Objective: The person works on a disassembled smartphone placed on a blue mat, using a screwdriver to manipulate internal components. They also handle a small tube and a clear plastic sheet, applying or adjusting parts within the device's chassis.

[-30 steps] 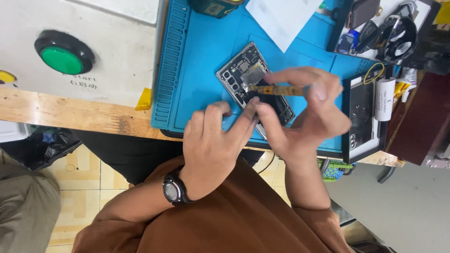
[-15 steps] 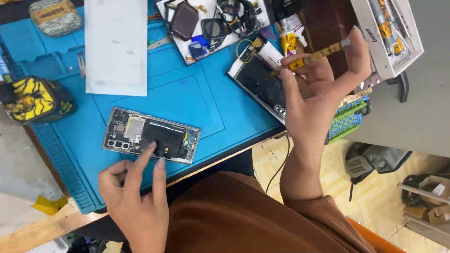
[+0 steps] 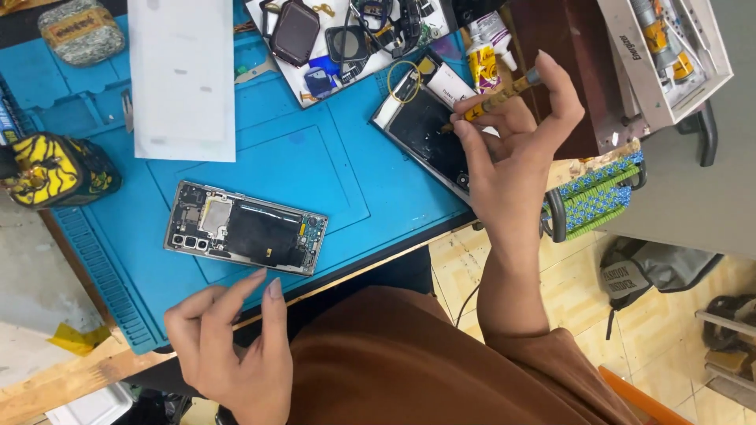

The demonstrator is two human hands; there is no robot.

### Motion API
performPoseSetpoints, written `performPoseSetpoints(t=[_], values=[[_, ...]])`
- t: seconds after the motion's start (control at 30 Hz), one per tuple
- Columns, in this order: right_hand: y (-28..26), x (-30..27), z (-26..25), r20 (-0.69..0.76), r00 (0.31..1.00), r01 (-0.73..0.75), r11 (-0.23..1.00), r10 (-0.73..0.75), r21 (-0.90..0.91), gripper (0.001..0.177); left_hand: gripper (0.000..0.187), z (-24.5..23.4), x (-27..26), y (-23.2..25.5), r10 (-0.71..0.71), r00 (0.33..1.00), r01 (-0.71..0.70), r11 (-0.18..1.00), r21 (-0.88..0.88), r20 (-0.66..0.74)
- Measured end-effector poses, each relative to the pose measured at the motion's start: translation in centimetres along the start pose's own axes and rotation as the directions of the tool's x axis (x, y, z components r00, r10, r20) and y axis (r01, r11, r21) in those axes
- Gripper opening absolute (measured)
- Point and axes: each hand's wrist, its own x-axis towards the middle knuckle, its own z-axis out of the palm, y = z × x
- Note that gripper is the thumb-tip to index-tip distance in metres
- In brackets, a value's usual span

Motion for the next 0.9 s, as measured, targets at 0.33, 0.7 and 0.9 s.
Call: performPoseSetpoints(t=[0.33,0.7,0.9], values=[[-4.1,-3.3,1.2,0.01,0.935,-0.282,0.729,0.354,0.624,0.081,0.025,1.1,3.0,3.2,0.275,0.953,-0.167,0.827,-0.537,0.126],[-7.2,-6.2,5.1,0.225,0.912,-0.386,0.532,0.344,0.753,0.086,0.021,0.2,1.9,1.6,0.215,0.975,-0.106,0.653,-0.75,0.049],[-7.4,-7.0,6.1,0.097,0.95,-0.262,0.587,0.296,0.766,0.089,0.013,0.0,1.8,1.1,0.184,0.983,-0.089,0.561,-0.823,0.019]])
